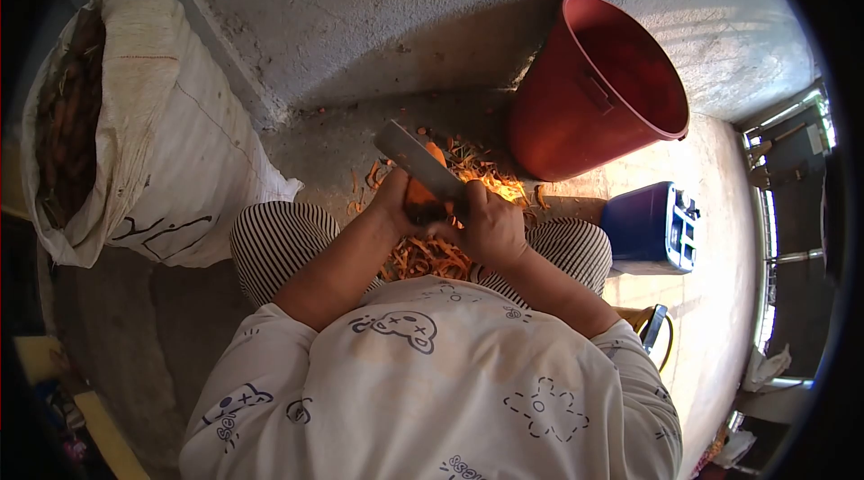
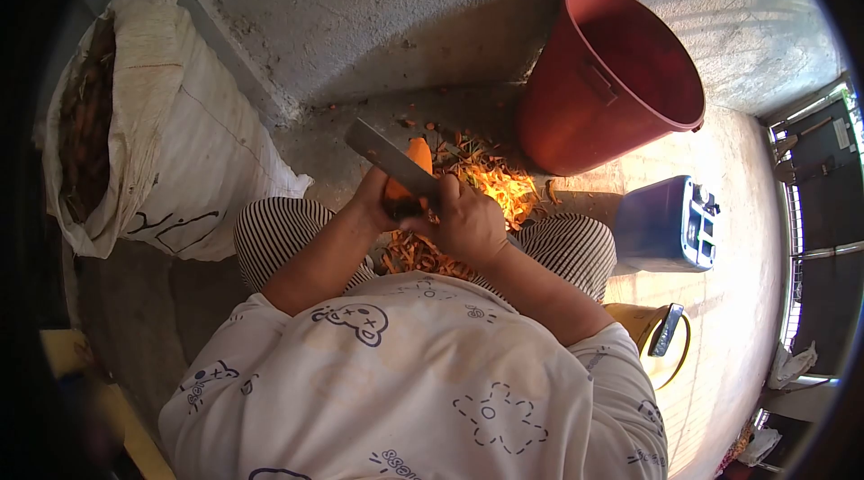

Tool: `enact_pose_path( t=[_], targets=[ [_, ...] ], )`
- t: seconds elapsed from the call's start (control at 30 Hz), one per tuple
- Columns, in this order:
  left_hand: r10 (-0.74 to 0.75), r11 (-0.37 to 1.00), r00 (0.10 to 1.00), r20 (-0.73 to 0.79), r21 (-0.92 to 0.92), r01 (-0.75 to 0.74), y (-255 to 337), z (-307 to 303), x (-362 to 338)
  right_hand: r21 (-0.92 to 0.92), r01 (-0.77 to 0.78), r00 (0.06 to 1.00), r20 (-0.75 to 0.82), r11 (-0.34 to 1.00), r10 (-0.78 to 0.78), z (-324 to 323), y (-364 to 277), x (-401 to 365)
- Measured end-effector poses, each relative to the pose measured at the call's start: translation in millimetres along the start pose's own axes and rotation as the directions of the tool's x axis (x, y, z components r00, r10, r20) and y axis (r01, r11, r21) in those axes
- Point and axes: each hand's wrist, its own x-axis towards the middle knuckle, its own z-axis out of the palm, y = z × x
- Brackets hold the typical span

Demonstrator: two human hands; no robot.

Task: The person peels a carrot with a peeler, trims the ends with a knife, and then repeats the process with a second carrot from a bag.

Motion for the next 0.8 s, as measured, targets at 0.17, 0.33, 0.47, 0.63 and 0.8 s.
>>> enact_pose_path(
  t=[0.17,0.33,0.47,0.63,0.8],
  targets=[
    [-0.017,1.000,1.000,0.002,0.018,0.017,-4.8,-20.0,9.5,-0.152,-0.055,0.996,0.067,0.987,0.066,6.2,-9.4,0.1],
    [0.026,0.992,0.986,-0.165,0.126,-0.005,-3.4,0.5,3.3,0.015,-0.136,0.979,0.155,0.991,0.132,6.8,-5.8,9.1],
    [-0.132,0.979,0.989,-0.063,0.147,0.140,2.8,6.7,-13.9,0.203,-0.288,0.958,0.074,0.936,0.279,5.2,18.3,20.1],
    [0.492,0.067,0.867,0.079,0.989,-0.128,3.6,-43.0,-5.0,0.541,-0.466,0.885,0.297,0.700,0.360,-17.8,43.7,24.7],
    [0.392,-0.148,0.858,0.332,0.943,-0.298,-5.7,-16.7,-12.3,0.663,-0.527,0.846,0.468,0.531,0.255,-6.6,43.9,20.1]
  ],
)
